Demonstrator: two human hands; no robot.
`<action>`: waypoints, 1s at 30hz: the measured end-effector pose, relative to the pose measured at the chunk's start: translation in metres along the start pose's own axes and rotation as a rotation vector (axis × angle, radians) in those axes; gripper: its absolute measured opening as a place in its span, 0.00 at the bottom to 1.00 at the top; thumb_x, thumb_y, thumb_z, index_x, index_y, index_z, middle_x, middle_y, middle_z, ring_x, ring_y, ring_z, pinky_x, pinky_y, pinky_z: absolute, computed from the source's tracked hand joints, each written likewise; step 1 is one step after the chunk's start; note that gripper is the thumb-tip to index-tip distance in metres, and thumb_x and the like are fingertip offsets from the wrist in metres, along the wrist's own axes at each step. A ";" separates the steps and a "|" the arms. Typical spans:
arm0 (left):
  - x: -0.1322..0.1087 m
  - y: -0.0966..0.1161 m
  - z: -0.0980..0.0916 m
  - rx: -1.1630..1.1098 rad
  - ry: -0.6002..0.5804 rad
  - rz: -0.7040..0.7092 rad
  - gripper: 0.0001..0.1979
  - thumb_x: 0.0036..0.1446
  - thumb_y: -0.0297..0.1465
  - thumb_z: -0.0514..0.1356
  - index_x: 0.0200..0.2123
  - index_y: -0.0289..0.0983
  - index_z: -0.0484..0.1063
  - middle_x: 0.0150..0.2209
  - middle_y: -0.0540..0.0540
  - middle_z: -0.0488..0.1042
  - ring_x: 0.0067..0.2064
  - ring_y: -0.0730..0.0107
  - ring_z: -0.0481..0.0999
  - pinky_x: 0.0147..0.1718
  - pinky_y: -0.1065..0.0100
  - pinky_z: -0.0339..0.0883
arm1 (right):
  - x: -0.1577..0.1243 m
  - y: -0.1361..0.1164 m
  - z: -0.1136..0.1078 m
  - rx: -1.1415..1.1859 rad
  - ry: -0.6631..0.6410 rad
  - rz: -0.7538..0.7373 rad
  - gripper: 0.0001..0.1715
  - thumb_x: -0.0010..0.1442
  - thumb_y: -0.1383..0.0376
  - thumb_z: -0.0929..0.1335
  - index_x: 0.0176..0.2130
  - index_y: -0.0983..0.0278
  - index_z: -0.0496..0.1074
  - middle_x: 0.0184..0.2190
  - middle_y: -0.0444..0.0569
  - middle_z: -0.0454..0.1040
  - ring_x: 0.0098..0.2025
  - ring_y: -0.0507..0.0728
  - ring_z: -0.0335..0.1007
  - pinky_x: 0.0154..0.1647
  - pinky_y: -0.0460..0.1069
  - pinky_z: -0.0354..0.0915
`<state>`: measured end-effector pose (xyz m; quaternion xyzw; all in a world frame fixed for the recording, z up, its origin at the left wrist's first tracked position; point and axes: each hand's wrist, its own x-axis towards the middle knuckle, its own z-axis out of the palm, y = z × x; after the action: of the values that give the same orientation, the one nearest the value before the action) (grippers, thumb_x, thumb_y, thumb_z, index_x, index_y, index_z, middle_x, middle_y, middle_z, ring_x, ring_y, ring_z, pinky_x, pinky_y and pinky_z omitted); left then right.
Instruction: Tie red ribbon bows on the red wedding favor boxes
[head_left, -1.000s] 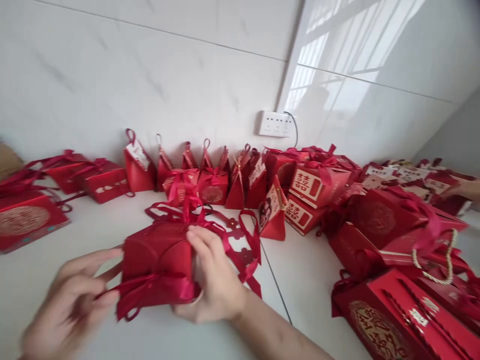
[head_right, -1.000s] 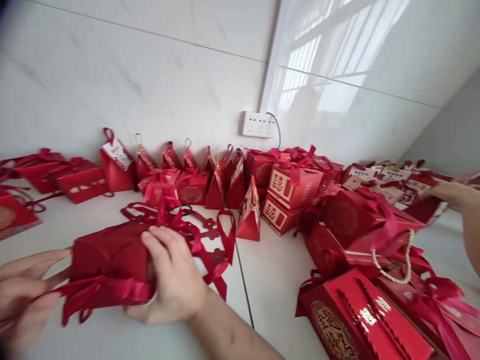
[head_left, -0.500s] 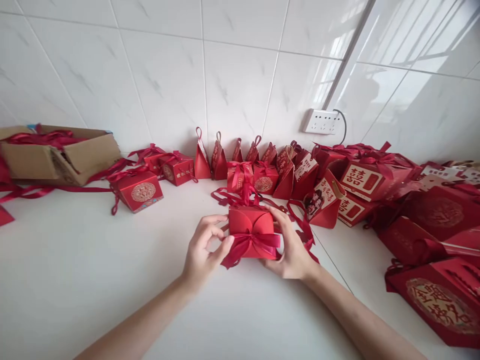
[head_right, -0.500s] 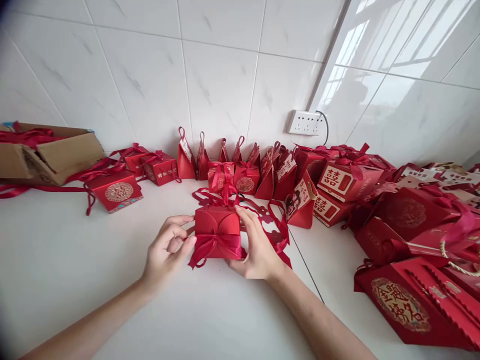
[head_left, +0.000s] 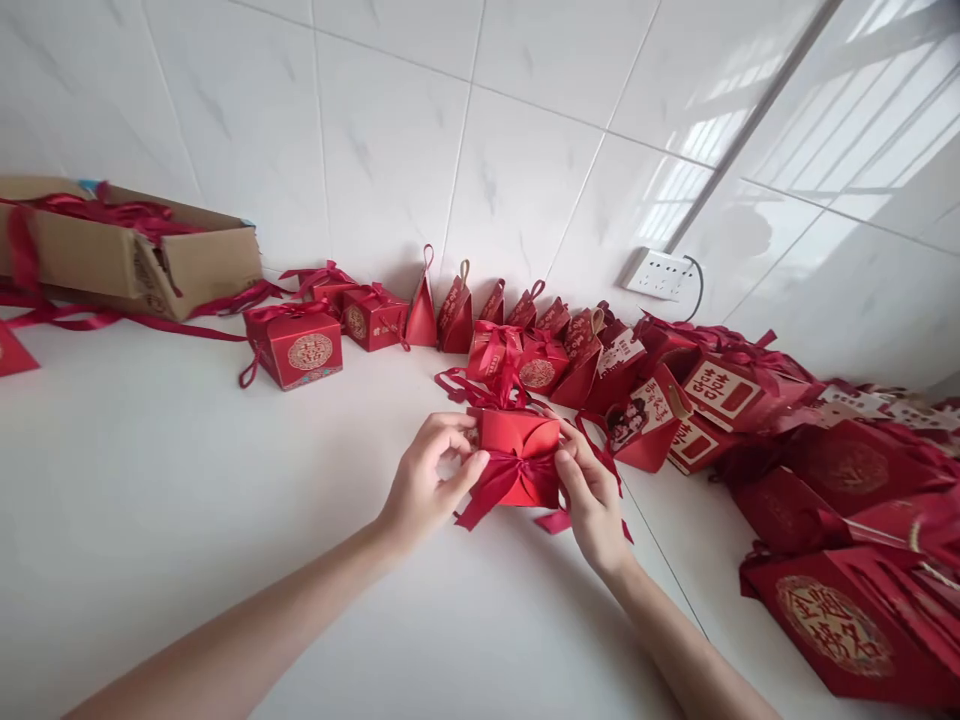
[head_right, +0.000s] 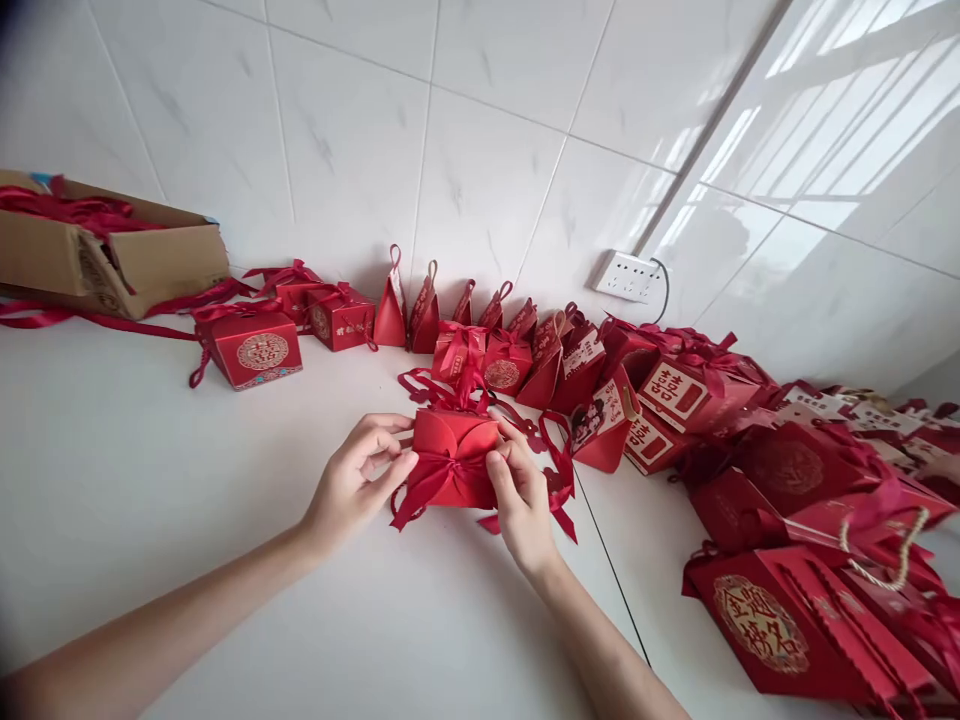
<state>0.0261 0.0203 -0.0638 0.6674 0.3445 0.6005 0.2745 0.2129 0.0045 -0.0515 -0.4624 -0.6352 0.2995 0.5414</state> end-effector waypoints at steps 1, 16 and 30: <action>0.001 0.001 -0.001 -0.002 -0.006 -0.011 0.10 0.56 0.32 0.57 0.24 0.37 0.62 0.41 0.43 0.68 0.46 0.67 0.72 0.39 0.68 0.73 | 0.001 0.000 -0.001 0.023 0.005 0.013 0.20 0.61 0.53 0.62 0.24 0.61 0.62 0.57 0.52 0.64 0.60 0.65 0.56 0.60 0.62 0.54; 0.011 0.005 -0.002 0.124 0.036 0.010 0.12 0.58 0.32 0.54 0.24 0.38 0.58 0.38 0.45 0.72 0.29 0.76 0.73 0.16 0.79 0.63 | 0.008 0.013 -0.009 0.172 -0.123 -0.040 0.15 0.57 0.53 0.67 0.32 0.61 0.62 0.59 0.55 0.59 0.59 0.64 0.59 0.53 0.59 0.63; -0.008 0.010 0.006 0.323 -0.094 0.330 0.05 0.55 0.27 0.60 0.27 0.38 0.71 0.60 0.42 0.59 0.60 0.55 0.63 0.53 0.59 0.66 | 0.004 0.019 -0.005 -0.326 -0.160 -0.340 0.54 0.48 0.60 0.73 0.63 0.57 0.41 0.59 0.59 0.52 0.60 0.66 0.55 0.51 0.62 0.67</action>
<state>0.0331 0.0084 -0.0615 0.7772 0.3090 0.5426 0.0778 0.2225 0.0148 -0.0651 -0.4050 -0.7846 0.1332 0.4501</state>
